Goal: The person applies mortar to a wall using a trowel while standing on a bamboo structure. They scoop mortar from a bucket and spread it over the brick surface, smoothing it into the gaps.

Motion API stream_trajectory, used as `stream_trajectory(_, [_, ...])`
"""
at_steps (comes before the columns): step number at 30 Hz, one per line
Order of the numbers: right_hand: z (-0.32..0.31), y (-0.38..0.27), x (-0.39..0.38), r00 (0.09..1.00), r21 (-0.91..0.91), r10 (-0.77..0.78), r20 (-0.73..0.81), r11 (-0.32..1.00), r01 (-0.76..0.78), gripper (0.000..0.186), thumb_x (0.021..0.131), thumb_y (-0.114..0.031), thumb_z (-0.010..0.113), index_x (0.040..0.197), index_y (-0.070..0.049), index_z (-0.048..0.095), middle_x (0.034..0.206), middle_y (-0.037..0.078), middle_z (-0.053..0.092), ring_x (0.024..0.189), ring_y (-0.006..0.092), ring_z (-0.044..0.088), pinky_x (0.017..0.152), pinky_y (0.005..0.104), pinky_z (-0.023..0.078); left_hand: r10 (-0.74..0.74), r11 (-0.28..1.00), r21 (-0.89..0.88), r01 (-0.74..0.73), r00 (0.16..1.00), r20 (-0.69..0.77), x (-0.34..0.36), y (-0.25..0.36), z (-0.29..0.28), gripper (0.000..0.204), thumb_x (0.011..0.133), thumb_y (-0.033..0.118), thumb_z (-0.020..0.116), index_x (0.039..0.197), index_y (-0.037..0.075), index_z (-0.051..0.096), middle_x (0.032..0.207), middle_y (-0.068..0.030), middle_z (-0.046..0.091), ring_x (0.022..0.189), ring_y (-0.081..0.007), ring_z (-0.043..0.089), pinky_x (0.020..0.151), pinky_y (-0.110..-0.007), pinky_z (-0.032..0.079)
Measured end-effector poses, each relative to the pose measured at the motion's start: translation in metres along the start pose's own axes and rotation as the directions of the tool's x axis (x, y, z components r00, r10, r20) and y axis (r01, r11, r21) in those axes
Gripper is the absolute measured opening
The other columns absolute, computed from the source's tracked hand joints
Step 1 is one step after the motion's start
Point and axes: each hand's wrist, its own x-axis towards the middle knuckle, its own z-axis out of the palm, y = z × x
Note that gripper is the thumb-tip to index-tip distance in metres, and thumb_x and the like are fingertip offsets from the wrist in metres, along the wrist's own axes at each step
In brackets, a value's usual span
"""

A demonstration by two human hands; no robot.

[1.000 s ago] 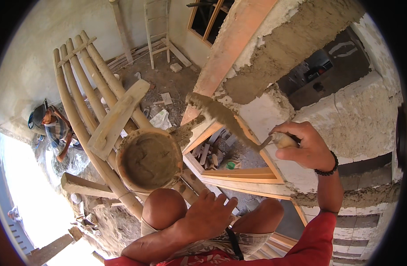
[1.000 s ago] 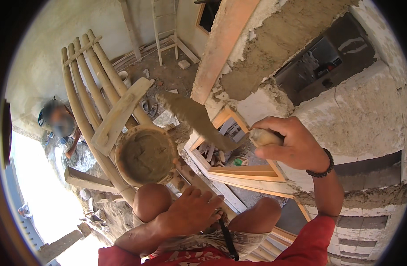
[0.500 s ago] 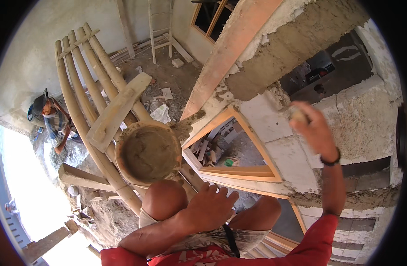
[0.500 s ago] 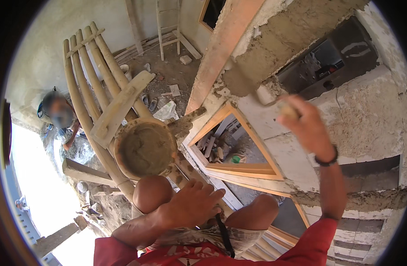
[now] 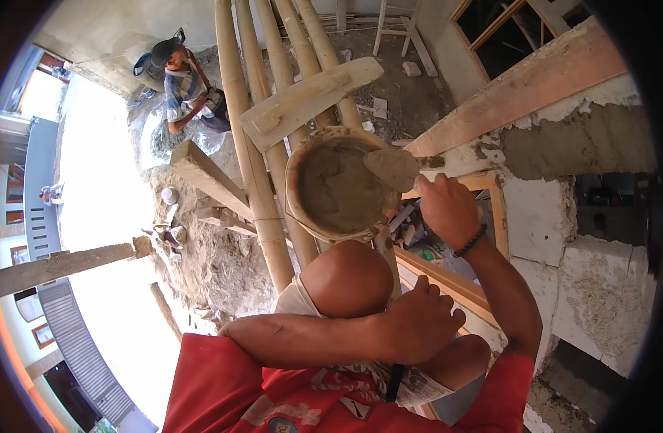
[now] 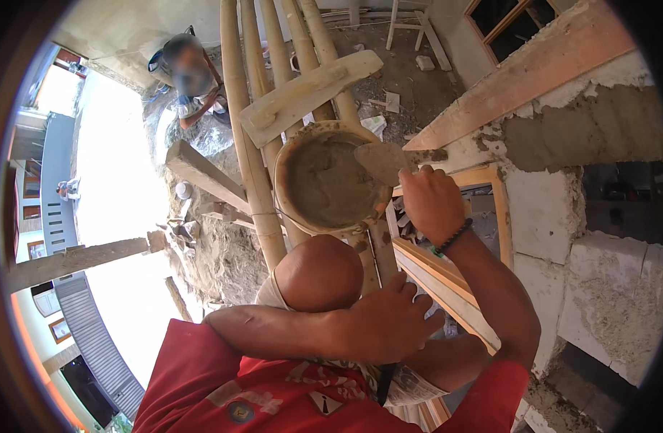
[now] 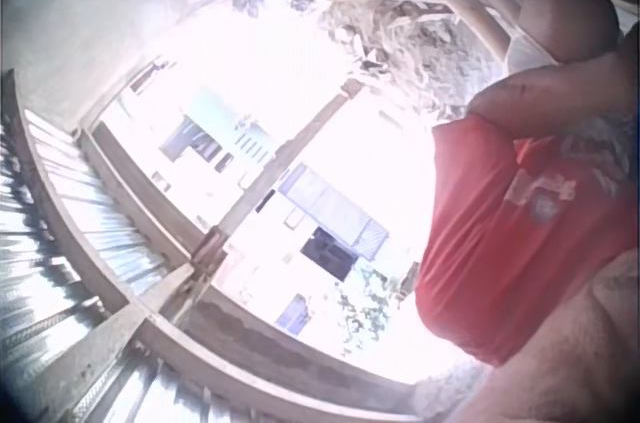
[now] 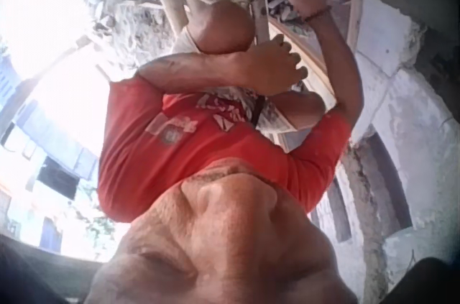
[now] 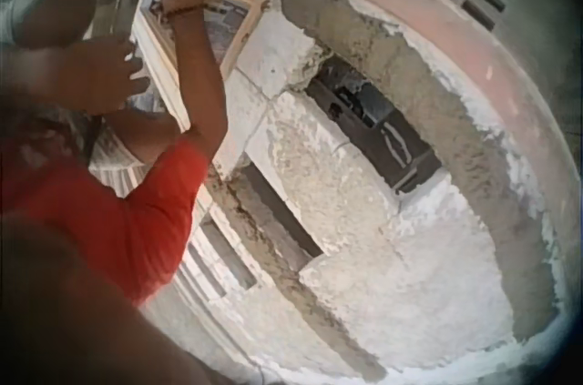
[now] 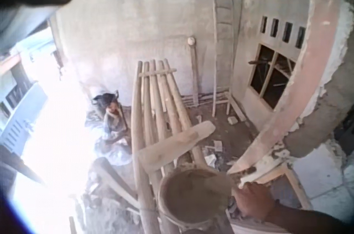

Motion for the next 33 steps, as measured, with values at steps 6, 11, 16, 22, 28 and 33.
stream_trajectory(6, [0.069, -0.031, 0.025, 0.972, 0.326, -0.116, 0.202, 0.944, 0.045, 0.022, 0.083, -0.015, 0.066, 0.100, -0.001, 0.065, 0.088, 0.023, 0.068, 0.085, 0.0386, 0.068, 0.072, 0.0481, 0.055, -0.007, 0.998, -0.067, 0.008, 1.000, 0.015, -0.002, 0.005, -0.001, 0.040, 0.085, 0.033, 0.068, 0.114, 0.005, 0.065, 0.098, -0.0166, 0.066, 0.093, -0.0331, 0.065, 0.089, -0.048, 0.046])
stream_trajectory(11, [0.081, -0.042, 0.026, 0.972, 0.556, -0.097, 0.213, 0.830, -0.039, 0.044, 0.081, -0.025, 0.072, 0.117, -0.001, 0.065, 0.099, 0.025, 0.070, 0.095, 0.0387, 0.069, 0.081, 0.0465, 0.055, -0.006, 1.000, -0.030, 0.007, 1.000, 0.017, -0.002, 0.004, 0.001, 0.041, 0.086, 0.033, 0.066, 0.116, 0.005, 0.065, 0.099, -0.0164, 0.066, 0.093, -0.0332, 0.065, 0.090, -0.049, 0.046])
stream_trajectory(16, [0.059, -0.015, -0.001, 0.993, 0.673, 0.009, 0.120, 0.734, -0.088, 0.047, 0.085, -0.032, 0.071, 0.121, -0.003, 0.064, 0.098, 0.023, 0.070, 0.093, 0.0393, 0.069, 0.082, 0.0466, 0.055, 0.035, 0.997, -0.069, -0.029, 0.996, 0.080, 0.004, 0.005, 0.001, 0.044, 0.088, 0.035, 0.065, 0.120, 0.005, 0.062, 0.101, -0.0167, 0.065, 0.094, -0.0338, 0.065, 0.089, -0.049, 0.046])
stream_trajectory(22, [0.065, 0.016, -0.024, 0.993, 0.606, 0.071, 0.099, 0.787, -0.117, 0.045, 0.087, -0.031, 0.068, 0.120, -0.001, 0.064, 0.093, 0.023, 0.071, 0.091, 0.0393, 0.069, 0.080, 0.0451, 0.055, 0.069, 0.997, -0.040, -0.064, 0.989, 0.129, 0.004, -0.004, -0.003, 0.044, 0.093, 0.036, 0.060, 0.124, 0.004, 0.059, 0.102, -0.0173, 0.066, 0.094, -0.0357, 0.065, 0.089, -0.047, 0.047])
stream_trajectory(28, [-0.068, 0.063, -0.083, 0.985, 0.634, 0.173, 0.001, 0.761, -0.134, 0.042, 0.081, -0.021, 0.070, 0.117, -0.002, 0.059, 0.089, 0.023, 0.069, 0.086, 0.0410, 0.068, 0.079, 0.0474, 0.054, 0.127, 0.992, -0.011, -0.126, 0.982, 0.137, 0.012, -0.002, -0.019, 0.048, 0.092, 0.036, 0.061, 0.127, 0.004, 0.058, 0.099, -0.0177, 0.066, 0.092, -0.0367, 0.065, 0.087, -0.047, 0.047])
stream_trajectory(33, [-0.196, 0.074, -0.128, 0.937, 0.534, 0.290, 0.196, 0.769, -0.350, 0.048, 0.076, -0.018, 0.081, 0.114, -0.003, 0.057, 0.093, 0.014, 0.065, 0.089, 0.0254, 0.067, 0.078, 0.0350, 0.051, 0.130, 0.991, -0.013, -0.130, 0.983, 0.129, 0.014, -0.008, -0.016, 0.048, 0.093, 0.037, 0.061, 0.128, 0.004, 0.058, 0.100, -0.0171, 0.067, 0.089, -0.0370, 0.065, 0.086, -0.048, 0.048])
